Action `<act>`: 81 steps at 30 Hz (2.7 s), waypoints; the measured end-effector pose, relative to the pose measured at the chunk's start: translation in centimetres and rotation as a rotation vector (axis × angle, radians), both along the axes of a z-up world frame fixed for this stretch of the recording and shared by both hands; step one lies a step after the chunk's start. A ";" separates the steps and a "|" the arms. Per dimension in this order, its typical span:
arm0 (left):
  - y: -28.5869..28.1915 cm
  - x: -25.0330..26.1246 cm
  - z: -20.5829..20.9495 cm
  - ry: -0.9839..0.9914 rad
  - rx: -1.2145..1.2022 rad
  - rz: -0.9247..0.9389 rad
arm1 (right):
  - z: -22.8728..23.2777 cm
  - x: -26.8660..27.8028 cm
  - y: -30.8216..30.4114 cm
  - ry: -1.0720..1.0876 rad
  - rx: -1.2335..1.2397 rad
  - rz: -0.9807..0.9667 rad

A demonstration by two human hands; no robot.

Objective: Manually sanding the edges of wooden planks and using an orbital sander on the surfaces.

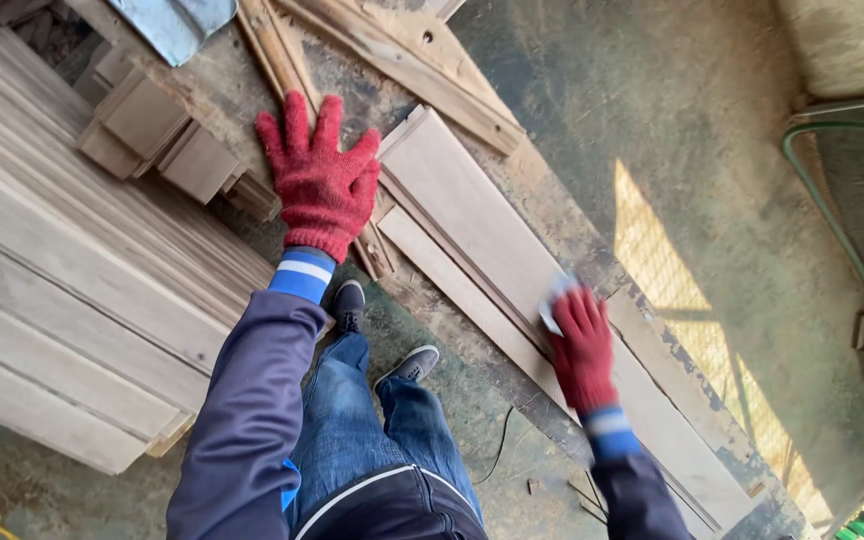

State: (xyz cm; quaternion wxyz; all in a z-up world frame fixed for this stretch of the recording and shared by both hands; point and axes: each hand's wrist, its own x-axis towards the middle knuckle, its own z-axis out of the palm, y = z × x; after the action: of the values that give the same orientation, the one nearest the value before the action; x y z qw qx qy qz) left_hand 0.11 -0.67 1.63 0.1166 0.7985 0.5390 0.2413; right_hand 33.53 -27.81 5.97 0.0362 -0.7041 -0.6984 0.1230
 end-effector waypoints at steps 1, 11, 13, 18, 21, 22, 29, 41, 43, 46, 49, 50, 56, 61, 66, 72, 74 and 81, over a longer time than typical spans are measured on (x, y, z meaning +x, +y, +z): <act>0.1 0.1 0.2 -0.007 0.007 -0.003 | 0.2 1.0 -3.8 -0.007 0.007 -0.003; 0.6 -0.1 -1.9 -0.109 0.251 0.043 | -3.2 -5.5 4.2 0.046 0.281 -0.239; 0.7 -0.1 -2.0 -0.112 0.267 0.053 | -2.7 -10.1 12.9 0.058 0.349 -0.100; 0.7 -0.1 -3.2 -0.106 0.293 0.060 | -6.4 -17.2 28.0 -0.011 0.371 0.122; 0.7 -0.2 -2.5 -0.112 0.282 0.061 | -5.9 -16.7 28.4 -0.078 0.357 0.191; 0.7 0.0 -2.1 -0.120 0.285 0.054 | -5.0 -15.7 26.5 -0.087 0.359 0.183; 0.8 -0.1 -1.2 -0.153 0.273 0.059 | -1.5 -5.8 3.0 0.057 0.256 -0.147; 0.8 -0.3 -1.8 -0.134 0.272 0.027 | -5.6 -15.4 18.6 0.192 0.425 0.153; 0.5 -0.3 -1.7 -0.125 0.245 0.009 | -5.4 -17.3 22.5 0.182 0.418 0.212; 0.5 -0.3 -2.3 -0.116 0.212 0.030 | -3.9 -17.1 22.5 0.127 0.340 0.252; 0.8 -0.2 -2.2 -0.086 0.205 0.027 | -2.7 -14.8 18.3 0.086 0.271 0.271; 0.9 -0.2 -2.3 -0.084 0.214 0.031 | -2.3 -14.0 16.9 0.075 0.211 0.255; 0.6 -0.3 -1.9 -0.104 0.200 0.011 | -3.7 -16.6 22.9 0.167 0.342 0.283; 0.6 -0.5 -2.6 -0.063 0.203 0.001 | -4.4 -14.7 20.4 0.123 0.325 0.243; -0.1 -0.9 -2.7 0.041 0.078 -0.076 | -1.4 -6.8 1.2 0.239 0.365 -0.247; -0.2 0.0 -0.2 0.049 0.014 -0.148 | -5.3 1.3 -19.5 -0.040 0.307 -0.967; -0.2 0.0 -0.4 0.059 0.002 -0.164 | -3.8 -1.2 -10.9 -0.123 0.344 -0.947; -0.1 -0.9 -1.6 0.042 0.011 -0.205 | -2.1 -14.5 19.5 0.151 0.330 -0.460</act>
State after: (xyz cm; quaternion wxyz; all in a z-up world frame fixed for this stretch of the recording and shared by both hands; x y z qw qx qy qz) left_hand -0.80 -0.76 0.01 0.1250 0.8550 0.4554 0.2142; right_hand 19.06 -8.34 3.92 0.2291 -0.8175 -0.5261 0.0486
